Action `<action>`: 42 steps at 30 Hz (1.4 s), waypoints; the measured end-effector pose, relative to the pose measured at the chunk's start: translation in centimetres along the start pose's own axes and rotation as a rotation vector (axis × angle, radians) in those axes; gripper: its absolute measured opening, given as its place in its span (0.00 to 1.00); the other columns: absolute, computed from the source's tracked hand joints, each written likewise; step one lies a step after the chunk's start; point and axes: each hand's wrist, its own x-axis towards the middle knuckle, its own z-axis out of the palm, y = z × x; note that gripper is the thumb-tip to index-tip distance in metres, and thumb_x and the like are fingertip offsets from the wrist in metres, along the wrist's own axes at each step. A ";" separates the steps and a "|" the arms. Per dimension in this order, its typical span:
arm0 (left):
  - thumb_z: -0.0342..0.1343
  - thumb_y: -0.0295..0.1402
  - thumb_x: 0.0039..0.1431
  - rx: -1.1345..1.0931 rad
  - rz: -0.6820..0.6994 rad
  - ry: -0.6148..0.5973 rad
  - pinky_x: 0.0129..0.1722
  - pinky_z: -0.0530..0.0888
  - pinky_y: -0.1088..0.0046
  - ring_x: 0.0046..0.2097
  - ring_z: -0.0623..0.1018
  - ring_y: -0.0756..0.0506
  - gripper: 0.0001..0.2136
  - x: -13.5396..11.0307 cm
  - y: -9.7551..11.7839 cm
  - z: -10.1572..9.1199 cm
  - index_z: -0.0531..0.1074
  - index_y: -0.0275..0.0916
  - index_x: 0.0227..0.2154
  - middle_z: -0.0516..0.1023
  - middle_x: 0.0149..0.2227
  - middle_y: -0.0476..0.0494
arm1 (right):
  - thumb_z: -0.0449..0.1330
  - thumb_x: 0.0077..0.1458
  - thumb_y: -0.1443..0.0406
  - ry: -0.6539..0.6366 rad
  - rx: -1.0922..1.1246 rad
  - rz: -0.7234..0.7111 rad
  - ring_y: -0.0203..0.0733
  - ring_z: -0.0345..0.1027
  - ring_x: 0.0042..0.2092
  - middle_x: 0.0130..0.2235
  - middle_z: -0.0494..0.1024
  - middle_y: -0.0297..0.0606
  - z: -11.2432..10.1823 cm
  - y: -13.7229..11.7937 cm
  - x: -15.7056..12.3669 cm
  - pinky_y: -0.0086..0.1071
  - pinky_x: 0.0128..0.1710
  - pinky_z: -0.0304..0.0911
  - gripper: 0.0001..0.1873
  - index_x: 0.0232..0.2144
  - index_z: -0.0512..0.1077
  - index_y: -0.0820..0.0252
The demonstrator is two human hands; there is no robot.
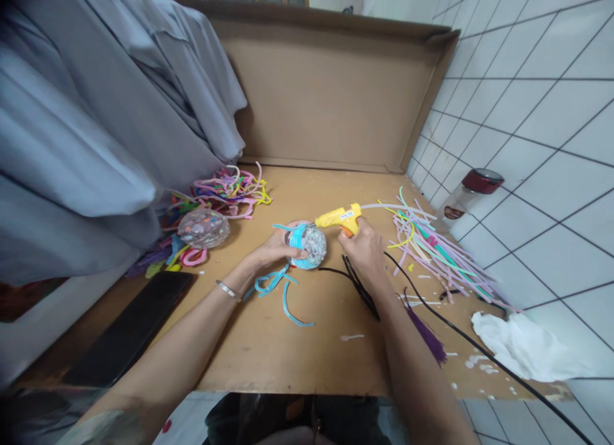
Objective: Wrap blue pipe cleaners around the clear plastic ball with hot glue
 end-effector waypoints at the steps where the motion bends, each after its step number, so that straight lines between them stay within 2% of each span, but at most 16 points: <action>1: 0.72 0.30 0.31 0.010 -0.001 0.016 0.40 0.73 0.72 0.39 0.76 0.47 0.38 0.1 0.0 0.0 0.68 0.36 0.51 0.77 0.41 0.44 | 0.54 0.50 0.55 -0.014 -0.011 -0.009 0.45 0.66 0.29 0.29 0.77 0.43 0.0 -0.1 0.4 0.32 0.28 0.48 0.17 0.36 0.73 0.60; 5: 0.72 0.31 0.31 0.061 0.026 0.073 0.41 0.73 0.71 0.42 0.76 0.45 0.38 0.6 -0.4 -0.5 0.69 0.34 0.51 0.76 0.43 0.43 | 0.55 0.49 0.55 -0.044 -0.043 -0.083 0.47 0.69 0.31 0.31 0.79 0.44 -0.3 -0.9 2.1 0.33 0.29 0.49 0.20 0.40 0.74 0.61; 9: 0.72 0.32 0.29 0.079 0.048 0.105 0.44 0.72 0.70 0.44 0.75 0.43 0.39 1.2 -0.8 -1.2 0.69 0.35 0.51 0.76 0.45 0.43 | 0.56 0.48 0.55 -0.013 -0.067 -0.130 0.48 0.69 0.32 0.31 0.79 0.45 -0.6 -1.4 3.0 0.33 0.29 0.51 0.19 0.39 0.74 0.61; 15: 0.71 0.32 0.31 0.056 0.068 0.068 0.44 0.72 0.71 0.45 0.75 0.44 0.38 1.4 -0.9 -0.7 0.68 0.36 0.52 0.76 0.45 0.43 | 0.55 0.48 0.56 0.015 -0.075 -0.100 0.46 0.67 0.29 0.27 0.77 0.42 -0.2 -0.6 2.1 0.33 0.28 0.50 0.19 0.38 0.74 0.61; 22: 0.71 0.35 0.31 0.080 0.095 0.057 0.49 0.72 0.68 0.49 0.74 0.41 0.40 1.1 -1.0 0.5 0.67 0.36 0.54 0.75 0.48 0.42 | 0.55 0.49 0.55 0.020 -0.074 -0.071 0.48 0.69 0.31 0.30 0.79 0.45 -0.4 0.0 1.6 0.33 0.28 0.49 0.19 0.38 0.73 0.63; 30: 0.71 0.35 0.32 0.117 0.137 0.067 0.52 0.71 0.65 0.50 0.74 0.40 0.38 1.1 -1.4 0.4 0.69 0.36 0.52 0.74 0.49 0.41 | 0.56 0.48 0.57 -0.022 -0.070 -0.064 0.48 0.69 0.31 0.30 0.79 0.45 -0.7 -0.2 1.5 0.33 0.28 0.48 0.18 0.38 0.74 0.63; 42: 0.71 0.35 0.32 0.092 0.134 0.051 0.51 0.73 0.65 0.49 0.75 0.40 0.41 1.0 -1.8 0.2 0.67 0.35 0.55 0.75 0.49 0.40 | 0.56 0.49 0.58 -0.045 -0.102 -0.085 0.47 0.69 0.32 0.31 0.79 0.45 -0.9 -0.4 1.3 0.33 0.28 0.47 0.18 0.39 0.74 0.63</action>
